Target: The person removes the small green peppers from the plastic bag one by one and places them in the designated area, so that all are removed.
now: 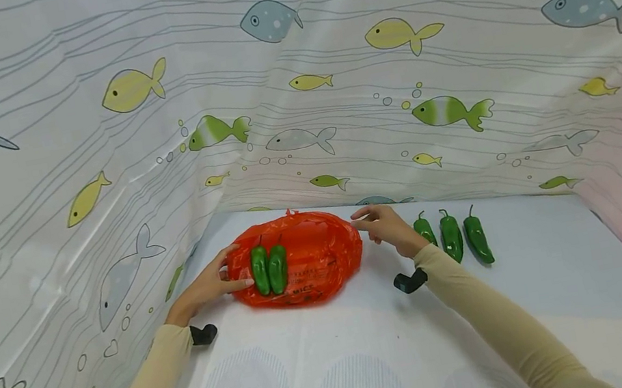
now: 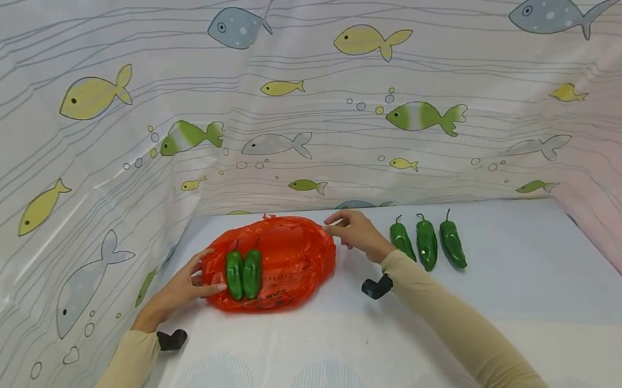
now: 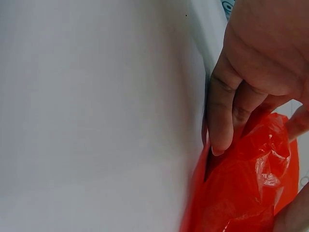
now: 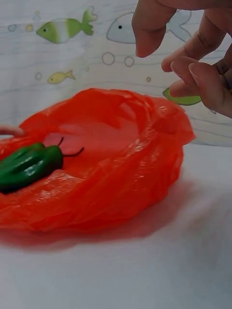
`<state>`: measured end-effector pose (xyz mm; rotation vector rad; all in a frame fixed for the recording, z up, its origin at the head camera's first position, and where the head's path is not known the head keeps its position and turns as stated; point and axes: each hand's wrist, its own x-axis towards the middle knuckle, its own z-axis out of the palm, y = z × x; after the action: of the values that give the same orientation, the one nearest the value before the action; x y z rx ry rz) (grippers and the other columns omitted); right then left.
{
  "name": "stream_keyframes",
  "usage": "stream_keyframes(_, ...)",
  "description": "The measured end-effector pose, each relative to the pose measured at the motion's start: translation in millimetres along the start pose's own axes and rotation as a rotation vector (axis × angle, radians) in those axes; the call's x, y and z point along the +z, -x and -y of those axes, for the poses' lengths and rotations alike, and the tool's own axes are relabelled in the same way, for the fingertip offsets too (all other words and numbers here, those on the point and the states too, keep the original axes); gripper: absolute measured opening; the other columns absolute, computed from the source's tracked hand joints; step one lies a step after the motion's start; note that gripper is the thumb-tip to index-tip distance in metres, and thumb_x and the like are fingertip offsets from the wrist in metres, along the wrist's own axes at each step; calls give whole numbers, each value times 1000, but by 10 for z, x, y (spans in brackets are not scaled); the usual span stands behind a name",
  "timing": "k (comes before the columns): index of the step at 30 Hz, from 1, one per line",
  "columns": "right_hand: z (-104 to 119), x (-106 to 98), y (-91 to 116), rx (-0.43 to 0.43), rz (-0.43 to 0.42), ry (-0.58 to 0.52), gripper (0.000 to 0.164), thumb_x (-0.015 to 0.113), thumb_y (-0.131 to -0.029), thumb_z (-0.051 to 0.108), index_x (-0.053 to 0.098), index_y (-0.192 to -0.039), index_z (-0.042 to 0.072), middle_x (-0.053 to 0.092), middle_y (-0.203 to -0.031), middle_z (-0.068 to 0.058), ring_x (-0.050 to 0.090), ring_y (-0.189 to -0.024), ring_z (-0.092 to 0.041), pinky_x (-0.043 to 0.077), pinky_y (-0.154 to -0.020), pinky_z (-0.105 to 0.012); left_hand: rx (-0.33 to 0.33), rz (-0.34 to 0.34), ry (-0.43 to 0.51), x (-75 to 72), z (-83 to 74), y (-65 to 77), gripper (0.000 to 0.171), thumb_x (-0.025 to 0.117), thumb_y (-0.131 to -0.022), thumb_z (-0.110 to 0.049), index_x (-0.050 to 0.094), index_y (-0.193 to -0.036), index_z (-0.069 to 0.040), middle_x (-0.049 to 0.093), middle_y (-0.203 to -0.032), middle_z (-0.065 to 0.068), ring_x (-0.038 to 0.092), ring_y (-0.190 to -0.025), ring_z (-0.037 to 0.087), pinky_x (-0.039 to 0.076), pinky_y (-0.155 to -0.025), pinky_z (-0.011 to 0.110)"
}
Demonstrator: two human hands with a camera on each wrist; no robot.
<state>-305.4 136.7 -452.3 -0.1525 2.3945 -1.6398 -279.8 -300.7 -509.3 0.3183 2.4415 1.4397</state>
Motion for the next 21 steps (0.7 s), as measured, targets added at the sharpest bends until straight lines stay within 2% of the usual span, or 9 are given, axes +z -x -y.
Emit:
stream_keyframes(2, 7, 52, -5, -12, 6, 4, 33, 70, -99, 31, 68, -126, 13, 64, -116, -18, 54, -89, -45, 50, -75, -43, -3, 4, 0, 1, -1, -5, 101, 84, -87, -34, 20, -164, -20, 25, -163, 21, 27, -147, 46, 37, -110, 63)
stream_keyframes(9, 72, 235, -5, -10, 34, 5, 35, 71, -98, 34, 68, -126, 13, 62, -115, -14, 53, -78, -30, 50, -84, -56, -2, 7, -6, 0, 6, -9, 99, 84, -88, -34, 20, -163, -20, 27, -162, 21, 34, -144, 46, 40, -109, 60)
stream_keyframes(11, 87, 283, -6, -15, 46, 4, 36, 71, -98, 35, 68, -127, 13, 61, -114, -12, 52, -75, -25, 50, -81, -51, 0, 7, -5, 0, 2, -5, 99, 84, -88, -33, 20, -163, -20, 27, -162, 21, 35, -144, 46, 39, -109, 61)
stream_keyframes(15, 123, 373, -14, -44, 82, -4, 39, 71, -98, 33, 67, -130, 10, 58, -109, -12, 48, -73, -22, 47, -69, -36, -4, 8, 6, 0, -9, -4, 99, 83, -88, -32, 20, -163, -20, 27, -162, 21, 33, -144, 47, 37, -111, 62)
stream_keyframes(21, 159, 504, -43, -49, 124, -12, 45, 71, -99, 32, 64, -134, 6, 58, -106, -9, 48, -74, -20, 44, -64, -28, -4, 0, 6, 8, -22, -7, 101, 84, -88, -32, 19, -164, -19, 24, -165, 19, 24, -148, 51, 30, -114, 66)
